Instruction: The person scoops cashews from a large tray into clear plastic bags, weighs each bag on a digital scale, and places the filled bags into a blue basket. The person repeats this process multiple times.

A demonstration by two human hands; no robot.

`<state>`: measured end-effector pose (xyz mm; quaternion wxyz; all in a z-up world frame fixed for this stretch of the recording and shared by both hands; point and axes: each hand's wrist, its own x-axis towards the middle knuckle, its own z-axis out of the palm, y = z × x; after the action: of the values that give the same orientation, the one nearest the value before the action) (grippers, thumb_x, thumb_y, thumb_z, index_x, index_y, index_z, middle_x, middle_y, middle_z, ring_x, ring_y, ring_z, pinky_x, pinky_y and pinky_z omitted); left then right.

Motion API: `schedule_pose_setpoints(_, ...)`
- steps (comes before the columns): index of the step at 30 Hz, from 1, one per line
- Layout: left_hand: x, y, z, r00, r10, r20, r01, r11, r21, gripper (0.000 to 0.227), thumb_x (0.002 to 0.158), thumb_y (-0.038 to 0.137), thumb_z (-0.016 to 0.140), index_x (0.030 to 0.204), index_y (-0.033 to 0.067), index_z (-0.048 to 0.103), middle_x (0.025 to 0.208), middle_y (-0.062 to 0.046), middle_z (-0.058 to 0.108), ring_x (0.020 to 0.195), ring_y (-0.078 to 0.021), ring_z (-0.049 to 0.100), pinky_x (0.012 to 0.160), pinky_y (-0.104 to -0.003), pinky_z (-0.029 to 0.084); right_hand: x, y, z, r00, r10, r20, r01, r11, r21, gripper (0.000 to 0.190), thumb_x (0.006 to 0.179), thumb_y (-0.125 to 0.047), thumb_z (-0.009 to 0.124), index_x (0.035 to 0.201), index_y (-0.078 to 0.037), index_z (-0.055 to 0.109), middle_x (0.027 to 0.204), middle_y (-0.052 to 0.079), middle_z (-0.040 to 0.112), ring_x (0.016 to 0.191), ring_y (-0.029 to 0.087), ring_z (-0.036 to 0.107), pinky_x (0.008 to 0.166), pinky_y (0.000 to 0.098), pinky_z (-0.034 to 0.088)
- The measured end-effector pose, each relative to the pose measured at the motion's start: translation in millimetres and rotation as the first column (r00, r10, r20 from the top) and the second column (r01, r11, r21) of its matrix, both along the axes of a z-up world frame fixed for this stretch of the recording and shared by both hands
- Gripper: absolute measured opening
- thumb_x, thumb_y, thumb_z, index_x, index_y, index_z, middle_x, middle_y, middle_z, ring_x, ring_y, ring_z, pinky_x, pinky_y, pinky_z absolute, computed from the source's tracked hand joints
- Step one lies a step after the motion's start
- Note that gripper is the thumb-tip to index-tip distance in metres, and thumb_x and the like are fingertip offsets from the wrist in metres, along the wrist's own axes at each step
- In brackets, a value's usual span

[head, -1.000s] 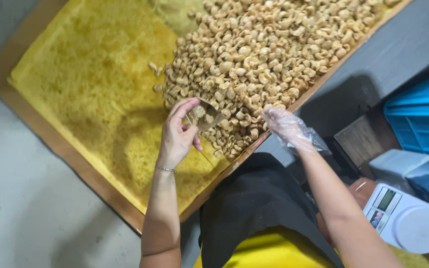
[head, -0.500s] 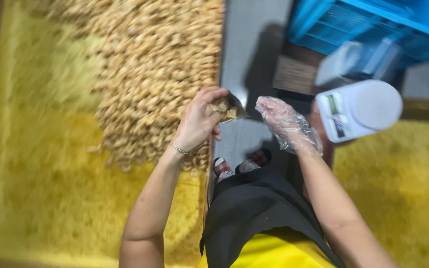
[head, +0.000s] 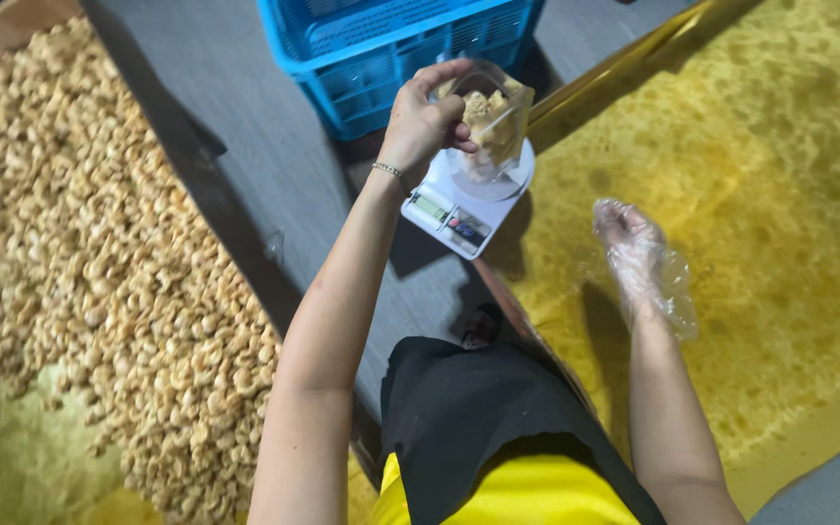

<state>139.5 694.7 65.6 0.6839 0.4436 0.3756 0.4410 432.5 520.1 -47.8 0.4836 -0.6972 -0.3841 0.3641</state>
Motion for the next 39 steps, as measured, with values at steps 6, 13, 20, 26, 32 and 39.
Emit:
schedule_pose_setpoints(6,38.5,19.4,-5.8,0.988,-0.038,-0.148,0.041,0.999,0.022,0.053,0.087,-0.004,0.057,0.139,-0.0040,0.052,0.100,-0.016,0.066,0.059,-0.0143,0.065,0.052,-0.033,0.067,14.6,-14.6,17.9,0.998,-0.062,0.008,0.062,0.988,-0.140,0.024,0.098,-0.015,0.068,0.120,-0.008,0.074,0.101,0.002,0.074,0.091,0.009,0.067,0.085,0.0238,0.053)
schedule_pose_setpoints(13,4.3,11.3,18.7,0.932,-0.031,-0.361,0.107,0.975,0.193,0.035,0.097,0.022,0.069,0.124,0.0011,0.067,0.143,-0.008,0.043,0.054,-0.0117,0.066,0.041,-0.024,0.057,-0.7,3.3,30.0,0.995,-0.086,-0.046,0.081,0.991,-0.105,0.020,0.100,-0.017,0.069,0.117,-0.008,0.075,0.101,0.004,0.074,0.091,0.010,0.068,0.084,0.0259,0.055)
schedule_pose_setpoints(20,-46.6,13.5,30.4,0.748,0.312,-0.586,0.207,0.729,0.652,0.031,0.110,0.025,0.072,0.126,0.0041,0.055,0.154,-0.020,0.027,0.123,-0.0341,0.046,0.109,-0.041,0.049,-10.8,25.8,7.4,0.985,-0.087,-0.148,0.080,0.996,-0.049,0.021,0.098,-0.008,0.066,0.116,-0.005,0.074,0.104,0.002,0.074,0.091,0.009,0.069,0.084,0.0225,0.059)
schedule_pose_setpoints(26,-30.0,18.1,32.8,0.685,0.165,-0.709,0.504,0.596,0.626,0.107,0.077,0.032,0.102,0.154,0.0152,0.029,0.160,-0.037,-0.013,0.155,-0.0564,0.002,0.130,-0.055,0.025,-31.9,35.4,-0.1,0.996,-0.061,-0.068,0.053,0.992,-0.113,0.021,0.100,-0.014,0.068,0.118,-0.006,0.074,0.099,0.004,0.074,0.088,0.010,0.067,0.082,0.0239,0.055)
schedule_pose_setpoints(32,7.4,51.8,23.8,0.536,0.116,-0.836,0.702,0.488,0.518,0.082,0.067,0.039,0.102,0.131,0.0186,0.054,0.156,-0.041,-0.010,0.145,-0.0584,0.020,0.122,-0.052,0.033,-54.6,13.1,18.8,0.997,-0.036,-0.065,0.019,0.970,-0.241,0.028,0.099,-0.025,0.066,0.120,-0.009,0.073,0.101,0.001,0.074,0.093,0.011,0.066,0.084,0.0267,0.052)
schedule_pose_setpoints(39,26.8,56.7,8.6,0.614,-0.030,-0.789,0.705,0.472,0.530,0.027,0.088,0.018,0.080,0.110,0.0079,0.067,0.122,-0.017,0.067,0.105,-0.0305,0.070,0.090,-0.041,0.059,-51.0,3.1,33.9,1.000,0.017,-0.012,-0.019,0.977,-0.212,0.030,0.099,-0.028,0.063,0.121,-0.010,0.072,0.110,0.005,0.075,0.096,0.015,0.068,0.086,0.0311,0.055)
